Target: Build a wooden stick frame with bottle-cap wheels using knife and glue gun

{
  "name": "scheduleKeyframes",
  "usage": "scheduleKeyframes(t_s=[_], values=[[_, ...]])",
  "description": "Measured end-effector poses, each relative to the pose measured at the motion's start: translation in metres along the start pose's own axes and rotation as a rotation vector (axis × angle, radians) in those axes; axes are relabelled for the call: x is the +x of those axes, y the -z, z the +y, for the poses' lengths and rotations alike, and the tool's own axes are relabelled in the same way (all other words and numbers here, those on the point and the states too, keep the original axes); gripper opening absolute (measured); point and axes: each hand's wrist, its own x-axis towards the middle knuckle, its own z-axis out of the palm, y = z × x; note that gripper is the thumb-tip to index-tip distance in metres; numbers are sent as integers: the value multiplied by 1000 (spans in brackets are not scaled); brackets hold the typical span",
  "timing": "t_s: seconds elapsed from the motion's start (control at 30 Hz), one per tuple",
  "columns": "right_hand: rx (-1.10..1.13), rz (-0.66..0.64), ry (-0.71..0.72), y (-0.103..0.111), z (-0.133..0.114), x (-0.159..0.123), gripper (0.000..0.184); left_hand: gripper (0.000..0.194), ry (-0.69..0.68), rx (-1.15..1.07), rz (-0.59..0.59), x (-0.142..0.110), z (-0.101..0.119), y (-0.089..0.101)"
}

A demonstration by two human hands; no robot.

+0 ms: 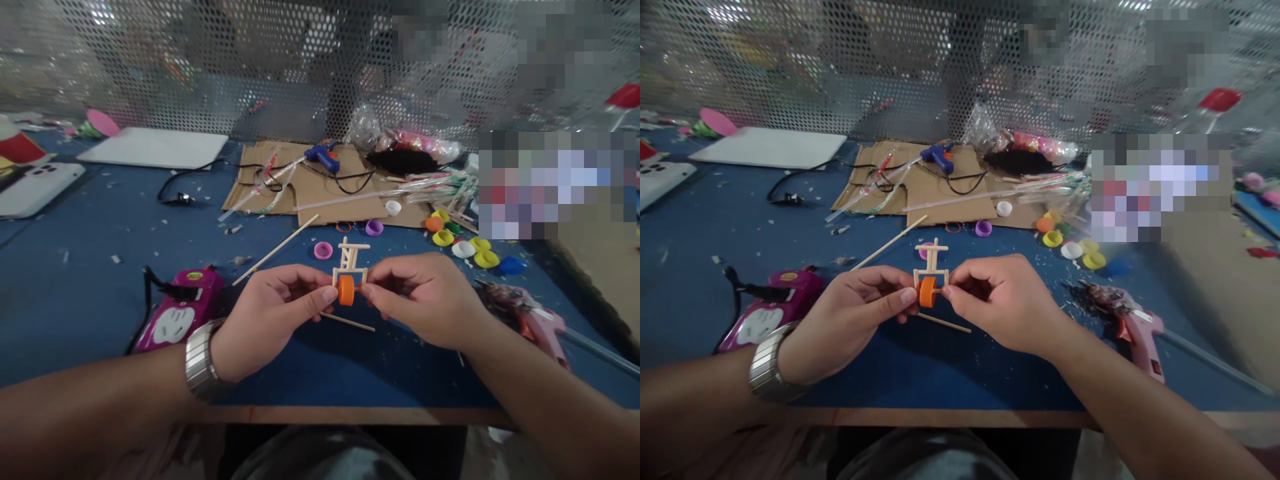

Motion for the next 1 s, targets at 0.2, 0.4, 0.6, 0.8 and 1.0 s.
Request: scheduleKeyframes(t_s=[0.2, 0.4, 0.6, 0.8, 1.0], values=[[6, -15, 1, -1, 1, 1, 16, 16, -20, 6, -7, 0, 2, 1], [35, -47, -31, -2, 2, 1, 16, 17, -24, -54, -11, 0, 1, 1], [53, -34, -58, -4, 4, 0, 21, 21, -7, -87, -29, 0, 3, -3], [64, -29, -67, -3, 3, -1, 20, 22, 10, -115, -28, -1, 5, -3], [25, -20, -45, -1, 3, 0, 21, 20, 21, -150, -21, -1, 4, -3]])
